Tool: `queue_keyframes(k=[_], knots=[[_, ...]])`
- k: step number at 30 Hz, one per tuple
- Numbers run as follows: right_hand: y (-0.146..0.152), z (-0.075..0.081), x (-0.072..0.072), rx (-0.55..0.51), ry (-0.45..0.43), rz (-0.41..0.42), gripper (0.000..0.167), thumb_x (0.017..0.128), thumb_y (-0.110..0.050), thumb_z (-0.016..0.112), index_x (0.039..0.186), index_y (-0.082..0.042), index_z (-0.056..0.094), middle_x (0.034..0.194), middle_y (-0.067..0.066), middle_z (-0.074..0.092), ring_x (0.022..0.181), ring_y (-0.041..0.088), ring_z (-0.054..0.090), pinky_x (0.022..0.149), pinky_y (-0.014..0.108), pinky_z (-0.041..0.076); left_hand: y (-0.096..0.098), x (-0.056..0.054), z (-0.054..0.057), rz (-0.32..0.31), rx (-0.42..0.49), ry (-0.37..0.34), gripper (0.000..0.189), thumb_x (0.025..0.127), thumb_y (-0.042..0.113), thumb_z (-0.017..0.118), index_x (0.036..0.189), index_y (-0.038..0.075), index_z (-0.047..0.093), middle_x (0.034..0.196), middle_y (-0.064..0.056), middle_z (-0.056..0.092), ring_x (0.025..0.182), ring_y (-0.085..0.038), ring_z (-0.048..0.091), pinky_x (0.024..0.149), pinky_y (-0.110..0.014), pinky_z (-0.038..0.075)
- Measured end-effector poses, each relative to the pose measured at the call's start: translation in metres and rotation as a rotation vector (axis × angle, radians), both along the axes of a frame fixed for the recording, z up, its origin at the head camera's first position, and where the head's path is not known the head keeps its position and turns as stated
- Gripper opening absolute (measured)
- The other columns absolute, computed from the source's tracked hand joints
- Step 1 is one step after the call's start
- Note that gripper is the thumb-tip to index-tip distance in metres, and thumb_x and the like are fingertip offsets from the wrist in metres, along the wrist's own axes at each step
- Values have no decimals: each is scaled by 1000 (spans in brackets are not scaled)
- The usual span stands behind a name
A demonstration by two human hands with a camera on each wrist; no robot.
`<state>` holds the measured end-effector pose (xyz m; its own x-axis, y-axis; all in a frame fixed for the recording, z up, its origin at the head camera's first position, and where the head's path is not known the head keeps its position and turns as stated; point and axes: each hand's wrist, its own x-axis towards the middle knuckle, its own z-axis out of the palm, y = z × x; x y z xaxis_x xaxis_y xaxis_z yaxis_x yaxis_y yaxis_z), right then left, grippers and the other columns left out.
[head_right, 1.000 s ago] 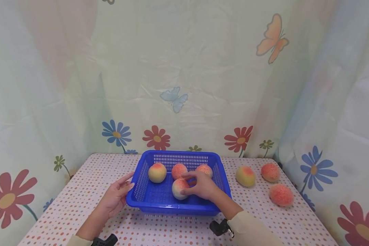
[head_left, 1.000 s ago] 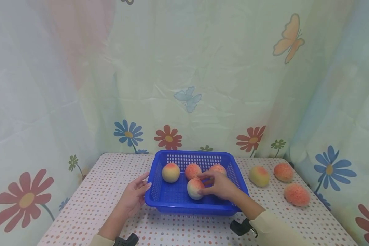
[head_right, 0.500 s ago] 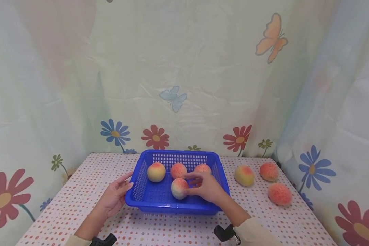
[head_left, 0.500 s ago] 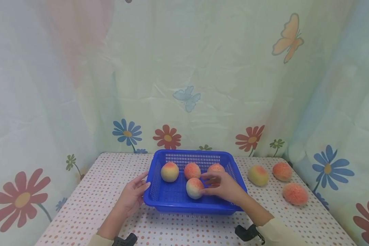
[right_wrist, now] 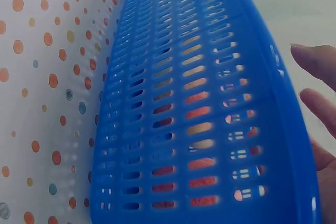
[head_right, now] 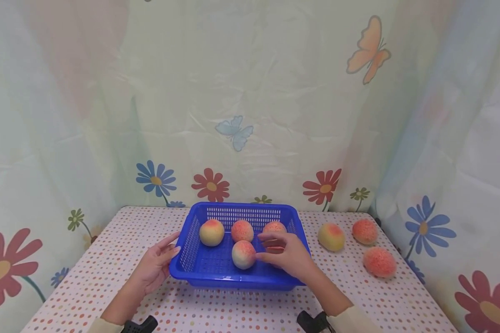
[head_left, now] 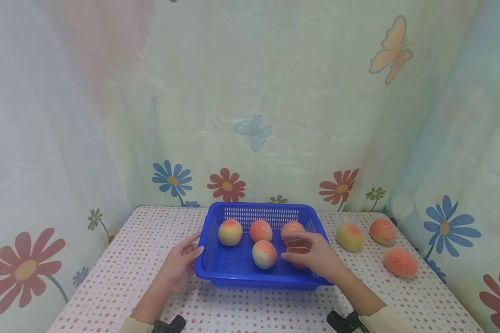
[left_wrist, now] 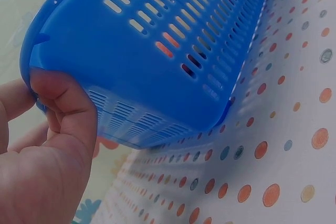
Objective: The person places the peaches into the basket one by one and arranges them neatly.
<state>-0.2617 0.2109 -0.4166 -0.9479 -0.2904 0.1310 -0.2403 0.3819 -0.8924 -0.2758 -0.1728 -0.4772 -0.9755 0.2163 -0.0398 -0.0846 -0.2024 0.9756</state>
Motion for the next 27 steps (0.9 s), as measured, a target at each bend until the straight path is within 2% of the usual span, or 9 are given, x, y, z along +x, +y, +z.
queue_keyframes(k=[4,8,13,16,21,25,27], knots=[[7,2,6,-37,-21,-29,57,86,-26,84,135,-5,64,136,18,66,126,37,65,98,32,60,0,0,0,2,-2,-1,67,103,16,62,162,14,29,137,-14,61,123,-28,67,104,-46,56],[16,3,10,-46,15,-48,55,87,-24,82,134,-3,64,137,22,65,126,40,64,98,30,60,0,0,0,3,-5,-1,68,103,17,63,162,15,29,136,-13,62,123,-28,67,105,-46,55],[25,6,17,-56,64,-90,49,89,-21,80,132,-3,65,136,23,65,125,38,65,98,22,58,0,-1,0,5,-6,2,68,103,18,63,162,15,29,140,-18,59,124,-29,66,104,-45,56],[30,9,23,-44,63,-144,48,91,-24,79,134,-5,64,135,19,66,124,29,66,96,17,56,0,-1,0,1,-9,6,68,103,18,62,162,14,29,143,-21,57,124,-30,66,102,-44,57],[39,10,33,-29,81,-239,48,93,-33,77,133,-11,66,133,13,68,117,4,66,95,11,52,0,-1,0,-2,-9,11,68,103,19,62,162,14,28,144,-23,55,126,-32,65,103,-45,56],[49,8,39,-43,119,-280,45,95,-33,74,133,-10,66,133,14,68,113,-4,65,92,11,53,-1,0,1,3,-11,11,68,103,20,62,162,14,28,144,-23,55,127,-32,65,104,-46,56],[53,6,42,-38,130,-318,45,96,-34,73,134,-11,65,133,10,69,111,-8,65,90,11,54,-1,1,1,4,-14,12,69,103,20,63,162,14,28,145,-23,55,127,-32,64,104,-46,55]])
